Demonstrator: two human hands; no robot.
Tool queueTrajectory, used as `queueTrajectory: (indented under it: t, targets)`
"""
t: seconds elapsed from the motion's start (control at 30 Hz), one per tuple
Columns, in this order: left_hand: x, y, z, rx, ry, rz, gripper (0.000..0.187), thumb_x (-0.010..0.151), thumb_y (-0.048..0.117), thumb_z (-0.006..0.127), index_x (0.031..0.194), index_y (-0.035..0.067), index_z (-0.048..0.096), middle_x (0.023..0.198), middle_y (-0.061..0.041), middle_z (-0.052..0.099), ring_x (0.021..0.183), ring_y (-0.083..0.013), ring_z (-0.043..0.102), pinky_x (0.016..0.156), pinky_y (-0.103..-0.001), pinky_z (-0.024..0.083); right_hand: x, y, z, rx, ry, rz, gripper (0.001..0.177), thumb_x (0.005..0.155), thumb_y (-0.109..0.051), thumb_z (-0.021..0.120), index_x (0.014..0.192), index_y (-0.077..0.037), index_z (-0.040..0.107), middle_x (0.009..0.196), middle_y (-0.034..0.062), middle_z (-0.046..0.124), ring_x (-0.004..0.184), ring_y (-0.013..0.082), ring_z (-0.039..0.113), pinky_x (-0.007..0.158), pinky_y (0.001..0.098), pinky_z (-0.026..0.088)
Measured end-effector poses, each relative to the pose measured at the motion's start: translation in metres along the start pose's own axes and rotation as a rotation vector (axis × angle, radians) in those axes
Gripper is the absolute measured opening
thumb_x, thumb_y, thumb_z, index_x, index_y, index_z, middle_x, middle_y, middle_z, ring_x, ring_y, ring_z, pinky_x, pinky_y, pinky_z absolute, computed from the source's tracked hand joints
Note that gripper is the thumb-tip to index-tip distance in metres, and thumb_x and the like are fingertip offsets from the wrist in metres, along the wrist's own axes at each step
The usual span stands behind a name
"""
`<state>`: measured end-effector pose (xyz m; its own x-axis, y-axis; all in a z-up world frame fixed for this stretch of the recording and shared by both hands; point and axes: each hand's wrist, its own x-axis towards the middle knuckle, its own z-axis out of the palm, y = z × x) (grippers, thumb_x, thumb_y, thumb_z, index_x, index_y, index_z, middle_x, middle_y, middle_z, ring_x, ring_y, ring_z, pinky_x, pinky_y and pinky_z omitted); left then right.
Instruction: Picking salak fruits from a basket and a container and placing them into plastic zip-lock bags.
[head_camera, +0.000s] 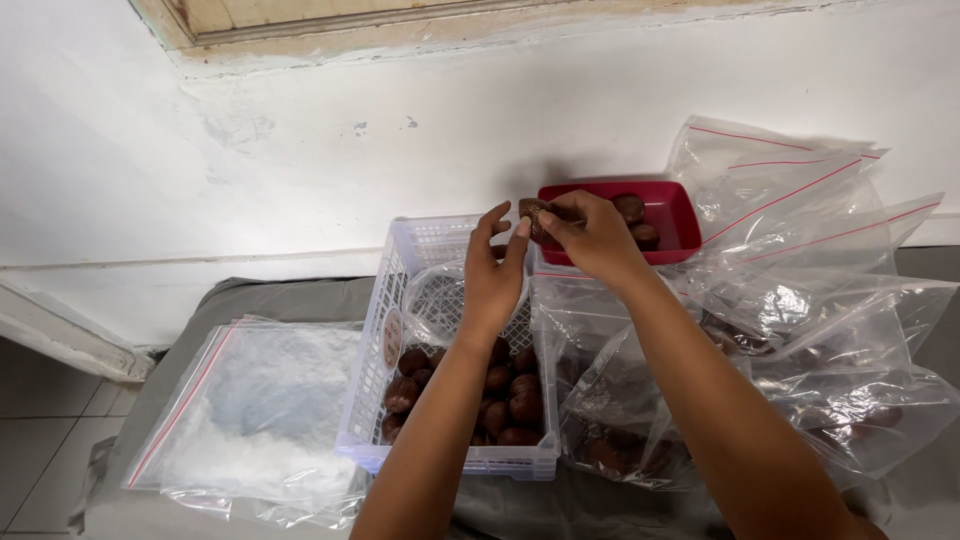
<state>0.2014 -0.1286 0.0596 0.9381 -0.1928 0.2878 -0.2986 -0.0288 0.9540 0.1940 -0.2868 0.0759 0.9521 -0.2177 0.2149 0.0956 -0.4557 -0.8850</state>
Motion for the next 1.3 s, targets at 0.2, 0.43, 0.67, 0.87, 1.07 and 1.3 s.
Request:
queueTrajectory:
  t: [0.2, 0.43, 0.67, 0.87, 1.07, 1.3]
  targets:
    - [-0.019, -0.038, -0.044, -0.128, 0.040, 0.029, 0.040, 0.109, 0.030, 0.057, 0.137, 0.002, 0.060, 0.105, -0.019, 0.064, 0.085, -0.0253, 0.067, 0.082, -0.045, 0.056, -0.032, -0.020, 0.056, 0.387, -0.275, 0.155, 0.062, 0.101, -0.037, 0.065, 0.143, 0.005, 0.048, 0.115, 0.0269, 0.061, 0.107, 0.0422, 0.071, 0.085, 0.0454, 0.061]
    - [-0.023, -0.099, -0.101, -0.016, 0.098, -0.089, 0.041, 0.112, 0.033, 0.050, 0.132, 0.000, 0.063, 0.110, -0.022, 0.065, 0.098, -0.0325, 0.069, 0.089, -0.050, 0.054, -0.028, -0.008, 0.109, 0.216, -0.399, 0.177, 0.067, 0.098, -0.032, 0.068, 0.149, 0.002, 0.043, 0.127, 0.0321, 0.059, 0.112, 0.0372, 0.070, 0.087, 0.0432, 0.061]
    - [-0.026, -0.173, -0.122, 0.751, 0.042, -0.312, 0.030, 0.103, 0.031, 0.056, 0.126, 0.017, 0.068, 0.127, -0.009, 0.061, 0.113, -0.0316, 0.069, 0.096, -0.047, 0.055, -0.004, 0.032, 0.144, -0.133, -0.421, 0.226, 0.061, 0.093, -0.032, 0.070, 0.147, -0.010, 0.053, 0.131, 0.0238, 0.062, 0.120, 0.0347, 0.066, 0.093, 0.0465, 0.059]
    - [-0.035, -0.169, -0.118, 0.821, -0.085, -0.296, 0.036, 0.097, 0.016, 0.056, 0.131, 0.014, 0.066, 0.145, -0.013, 0.050, 0.118, -0.0462, 0.065, 0.098, -0.058, 0.053, -0.018, 0.051, 0.148, -0.049, -0.335, 0.133, 0.047, 0.103, -0.014, 0.051, 0.149, -0.006, 0.049, 0.145, 0.0282, 0.052, 0.131, 0.0439, 0.057, 0.106, 0.0560, 0.050]
    - [-0.029, -0.190, -0.115, 0.874, -0.113, -0.270, 0.040, 0.095, 0.021, 0.059, 0.134, 0.015, 0.065, 0.142, -0.012, 0.054, 0.119, -0.0437, 0.066, 0.097, -0.055, 0.054, -0.036, 0.073, 0.155, -0.225, -0.385, 0.073, 0.040, 0.100, -0.016, 0.058, 0.138, -0.006, 0.061, 0.137, 0.0239, 0.061, 0.124, 0.0389, 0.065, 0.102, 0.0488, 0.055]
    - [-0.036, -0.148, -0.107, 0.753, -0.112, -0.233, 0.042, 0.095, 0.018, 0.060, 0.136, 0.010, 0.064, 0.138, -0.020, 0.057, 0.114, -0.0433, 0.068, 0.094, -0.053, 0.056, -0.053, 0.079, 0.156, -0.232, -0.424, -0.019, 0.037, 0.101, -0.013, 0.054, 0.136, -0.005, 0.062, 0.132, 0.0226, 0.061, 0.122, 0.0377, 0.065, 0.101, 0.0460, 0.057]
